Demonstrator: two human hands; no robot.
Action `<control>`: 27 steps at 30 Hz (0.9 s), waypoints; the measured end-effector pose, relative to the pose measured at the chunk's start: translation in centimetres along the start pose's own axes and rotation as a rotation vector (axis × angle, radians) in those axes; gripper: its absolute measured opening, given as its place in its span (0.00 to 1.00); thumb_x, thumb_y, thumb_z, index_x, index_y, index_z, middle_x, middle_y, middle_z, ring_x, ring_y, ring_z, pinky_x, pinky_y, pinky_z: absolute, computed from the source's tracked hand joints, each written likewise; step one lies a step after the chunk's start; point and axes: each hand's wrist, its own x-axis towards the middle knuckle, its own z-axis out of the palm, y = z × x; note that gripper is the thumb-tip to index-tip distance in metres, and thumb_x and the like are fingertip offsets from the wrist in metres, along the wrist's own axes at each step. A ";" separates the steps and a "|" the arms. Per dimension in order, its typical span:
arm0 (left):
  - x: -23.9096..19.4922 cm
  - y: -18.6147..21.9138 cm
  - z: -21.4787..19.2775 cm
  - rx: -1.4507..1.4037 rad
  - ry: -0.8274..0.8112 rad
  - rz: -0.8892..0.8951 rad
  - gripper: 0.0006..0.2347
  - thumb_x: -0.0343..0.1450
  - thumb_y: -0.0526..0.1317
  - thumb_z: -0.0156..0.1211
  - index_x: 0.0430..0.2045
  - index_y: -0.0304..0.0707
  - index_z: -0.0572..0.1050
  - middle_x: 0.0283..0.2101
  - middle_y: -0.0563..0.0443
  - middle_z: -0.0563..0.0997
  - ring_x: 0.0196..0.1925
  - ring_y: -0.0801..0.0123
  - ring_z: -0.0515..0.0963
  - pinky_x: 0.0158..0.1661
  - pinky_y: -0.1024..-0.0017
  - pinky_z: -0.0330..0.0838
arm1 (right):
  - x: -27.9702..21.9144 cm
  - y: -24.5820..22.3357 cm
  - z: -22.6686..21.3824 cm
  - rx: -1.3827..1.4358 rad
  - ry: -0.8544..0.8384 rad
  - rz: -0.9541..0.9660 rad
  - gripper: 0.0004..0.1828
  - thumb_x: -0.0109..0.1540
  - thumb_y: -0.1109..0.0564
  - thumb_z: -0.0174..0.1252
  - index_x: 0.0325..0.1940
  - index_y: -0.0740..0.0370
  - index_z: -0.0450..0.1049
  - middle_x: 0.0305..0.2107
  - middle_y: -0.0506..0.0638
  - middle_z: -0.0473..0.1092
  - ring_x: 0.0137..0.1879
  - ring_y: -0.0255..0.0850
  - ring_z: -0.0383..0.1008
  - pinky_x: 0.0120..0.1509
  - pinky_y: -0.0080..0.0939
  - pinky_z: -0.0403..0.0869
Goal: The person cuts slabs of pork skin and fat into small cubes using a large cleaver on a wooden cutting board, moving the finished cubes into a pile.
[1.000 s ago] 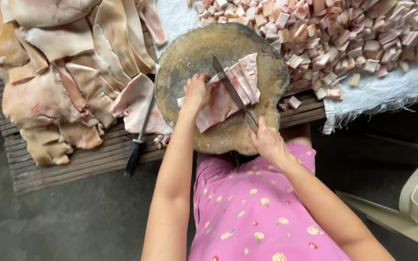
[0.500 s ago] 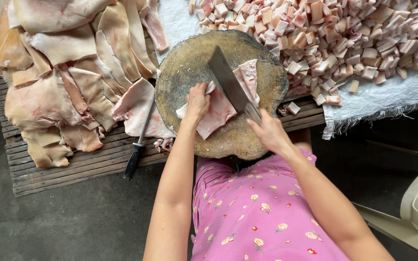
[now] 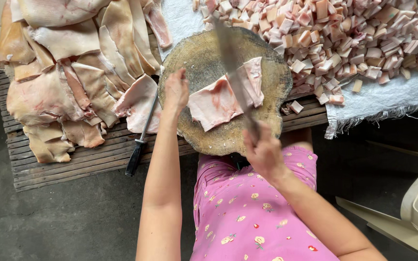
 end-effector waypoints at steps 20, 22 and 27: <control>-5.6 1.6 3.8 0.215 -0.187 0.090 0.12 0.72 0.42 0.61 0.48 0.39 0.76 0.53 0.43 0.77 0.55 0.51 0.73 0.51 0.47 0.64 | 7.2 4.1 5.1 -0.111 -0.610 0.505 0.23 0.68 0.49 0.50 0.58 0.71 0.59 0.40 0.75 0.74 0.45 0.68 0.79 0.50 0.64 0.77; -4.8 1.3 3.6 0.174 -0.193 -0.081 0.09 0.77 0.40 0.54 0.48 0.42 0.78 0.50 0.44 0.81 0.51 0.57 0.79 0.51 0.53 0.70 | 3.9 3.9 3.1 -0.129 -0.615 0.504 0.22 0.69 0.49 0.50 0.56 0.70 0.60 0.39 0.76 0.74 0.45 0.70 0.78 0.49 0.65 0.75; -3.8 0.6 0.4 0.083 -0.256 -0.195 0.10 0.76 0.44 0.56 0.45 0.41 0.77 0.45 0.44 0.81 0.48 0.59 0.79 0.51 0.58 0.72 | -2.2 4.9 -2.3 -0.127 -0.568 0.549 0.21 0.65 0.47 0.54 0.52 0.67 0.65 0.32 0.73 0.75 0.41 0.70 0.77 0.44 0.66 0.74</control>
